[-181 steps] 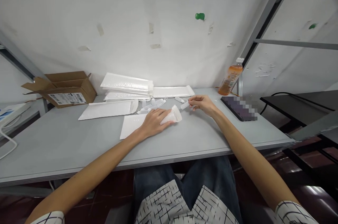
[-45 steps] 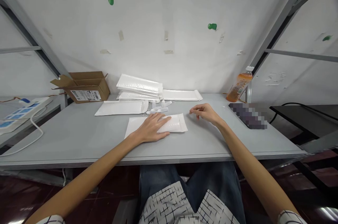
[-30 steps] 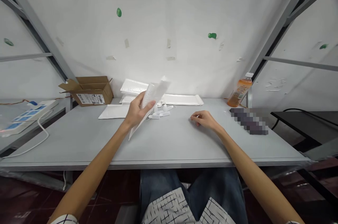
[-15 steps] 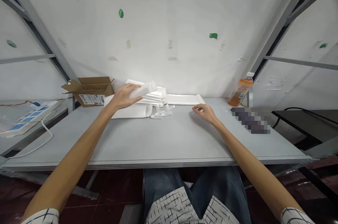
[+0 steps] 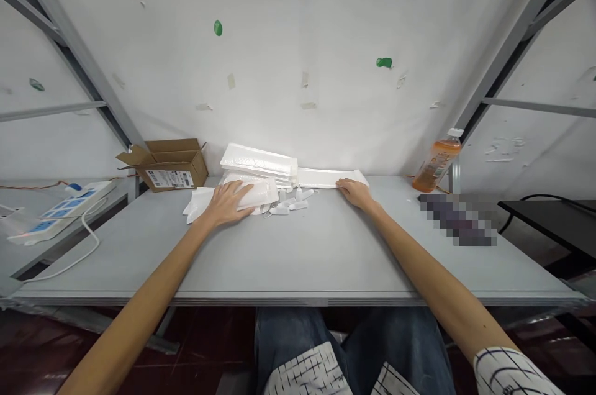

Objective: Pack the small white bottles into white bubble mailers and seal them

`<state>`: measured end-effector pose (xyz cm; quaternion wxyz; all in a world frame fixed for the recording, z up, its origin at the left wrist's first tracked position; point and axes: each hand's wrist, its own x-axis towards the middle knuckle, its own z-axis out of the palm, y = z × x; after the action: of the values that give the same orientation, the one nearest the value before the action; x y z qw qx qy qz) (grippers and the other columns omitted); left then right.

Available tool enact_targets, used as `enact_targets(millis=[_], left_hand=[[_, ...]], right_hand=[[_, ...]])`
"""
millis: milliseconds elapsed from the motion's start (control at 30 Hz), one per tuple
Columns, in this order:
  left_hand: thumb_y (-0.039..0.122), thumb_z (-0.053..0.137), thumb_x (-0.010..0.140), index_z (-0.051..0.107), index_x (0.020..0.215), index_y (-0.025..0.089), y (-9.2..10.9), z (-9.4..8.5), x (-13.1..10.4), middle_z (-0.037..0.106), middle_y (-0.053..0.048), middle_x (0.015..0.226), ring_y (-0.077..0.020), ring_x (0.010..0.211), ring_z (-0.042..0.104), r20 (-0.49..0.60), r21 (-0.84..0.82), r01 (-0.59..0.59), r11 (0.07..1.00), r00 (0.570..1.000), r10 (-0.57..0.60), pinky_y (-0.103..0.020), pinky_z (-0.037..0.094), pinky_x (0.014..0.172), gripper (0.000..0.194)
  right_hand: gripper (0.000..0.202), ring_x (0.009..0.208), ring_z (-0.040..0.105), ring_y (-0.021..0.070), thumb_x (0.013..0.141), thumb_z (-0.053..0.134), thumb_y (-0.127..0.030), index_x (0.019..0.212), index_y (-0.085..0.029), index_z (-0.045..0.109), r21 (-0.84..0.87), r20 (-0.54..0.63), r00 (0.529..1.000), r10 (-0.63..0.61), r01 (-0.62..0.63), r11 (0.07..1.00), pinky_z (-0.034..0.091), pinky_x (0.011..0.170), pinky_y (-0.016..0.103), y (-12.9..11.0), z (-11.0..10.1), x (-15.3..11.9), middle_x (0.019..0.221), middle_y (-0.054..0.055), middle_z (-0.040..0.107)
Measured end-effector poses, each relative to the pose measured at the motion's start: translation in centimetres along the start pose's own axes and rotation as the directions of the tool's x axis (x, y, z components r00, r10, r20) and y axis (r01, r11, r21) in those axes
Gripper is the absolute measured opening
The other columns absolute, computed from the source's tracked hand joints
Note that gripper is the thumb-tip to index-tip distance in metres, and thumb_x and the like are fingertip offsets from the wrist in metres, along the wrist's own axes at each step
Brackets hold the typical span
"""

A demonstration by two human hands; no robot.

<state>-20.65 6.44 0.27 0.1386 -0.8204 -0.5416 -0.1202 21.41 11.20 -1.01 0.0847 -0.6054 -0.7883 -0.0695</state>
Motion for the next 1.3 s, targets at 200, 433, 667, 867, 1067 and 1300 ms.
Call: enact_targets(millis=[200,433,667,867,1067,1300], left_hand=[[0.066,0.048,0.085,0.040,0.145,0.023,-0.5,0.3,-0.4,0.037,-0.017,0.149,-0.0364,0.135,0.035,-0.011,-0.054,-0.051,0.997,0.999,0.050,-0.053,0.026,0.110,0.075],[0.067,0.051,0.083,0.044,0.142,0.022,-0.2,0.7,-0.6,0.039,-0.017,0.146,-0.0367,0.135,0.034,-0.133,-0.048,-0.084,0.995,0.988,0.077,-0.056,0.023,0.112,0.074],[0.068,0.053,0.082,0.047,0.139,0.021,0.0,0.5,-1.1,0.040,-0.017,0.145,-0.0371,0.136,0.033,-0.174,-0.044,-0.120,0.992,0.979,0.111,-0.058,0.022,0.112,0.074],[0.068,0.057,0.080,0.048,0.137,0.022,-0.1,0.4,-1.0,0.042,-0.016,0.143,-0.0371,0.131,0.038,-0.236,-0.083,-0.100,0.992,0.969,0.078,-0.056,0.028,0.109,0.074],[0.059,0.053,0.088,0.052,0.131,0.022,1.4,-1.6,-0.3,0.051,-0.012,0.134,-0.0307,0.124,0.048,-0.438,-0.241,-0.116,0.964,0.899,-0.001,-0.050,0.038,0.106,0.057],[0.041,0.055,0.093,0.065,0.100,0.019,7.3,-3.6,1.2,0.068,-0.008,0.104,-0.0220,0.100,0.063,-0.538,-0.375,-0.307,0.875,0.840,0.065,-0.040,0.051,0.091,0.025]], right_hand=[[0.038,0.099,0.064,0.0258,0.085,0.038,0.002,0.107,-0.007,0.067,-0.146,0.044,0.997,-0.059,0.065,0.987,0.041,0.073,0.031,-0.8,-0.5,0.3,0.106,0.020,0.070],[0.032,0.086,0.067,0.0236,0.078,0.046,0.005,0.096,-0.007,0.070,-0.246,0.094,0.994,-0.058,0.080,0.966,0.037,0.066,0.028,-1.6,-1.2,0.4,0.097,0.018,0.071],[0.032,0.081,0.065,0.0248,0.083,0.042,-0.001,0.103,-0.005,0.066,-0.283,-0.088,0.992,0.093,-0.115,0.952,0.032,0.060,0.029,0.0,-2.1,0.0,0.095,0.022,0.070],[0.035,0.078,0.064,0.0220,0.087,0.040,-0.010,0.106,-0.012,0.069,-0.122,-0.499,0.859,0.111,-0.197,0.973,0.030,0.056,0.028,2.4,-5.0,-2.4,0.098,0.014,0.072],[0.027,0.084,0.067,0.0172,0.086,0.046,-0.009,0.091,-0.019,0.071,-0.118,-0.662,0.699,-0.271,0.259,0.959,0.044,0.069,0.026,-0.1,-6.4,-9.9,0.093,0.005,0.075],[0.026,0.088,0.064,0.0184,0.086,0.044,-0.004,0.093,-0.016,0.065,-0.133,-0.411,0.648,-0.641,0.653,0.746,0.048,0.073,0.028,-5.8,-3.3,-13.6,0.091,0.010,0.072]])
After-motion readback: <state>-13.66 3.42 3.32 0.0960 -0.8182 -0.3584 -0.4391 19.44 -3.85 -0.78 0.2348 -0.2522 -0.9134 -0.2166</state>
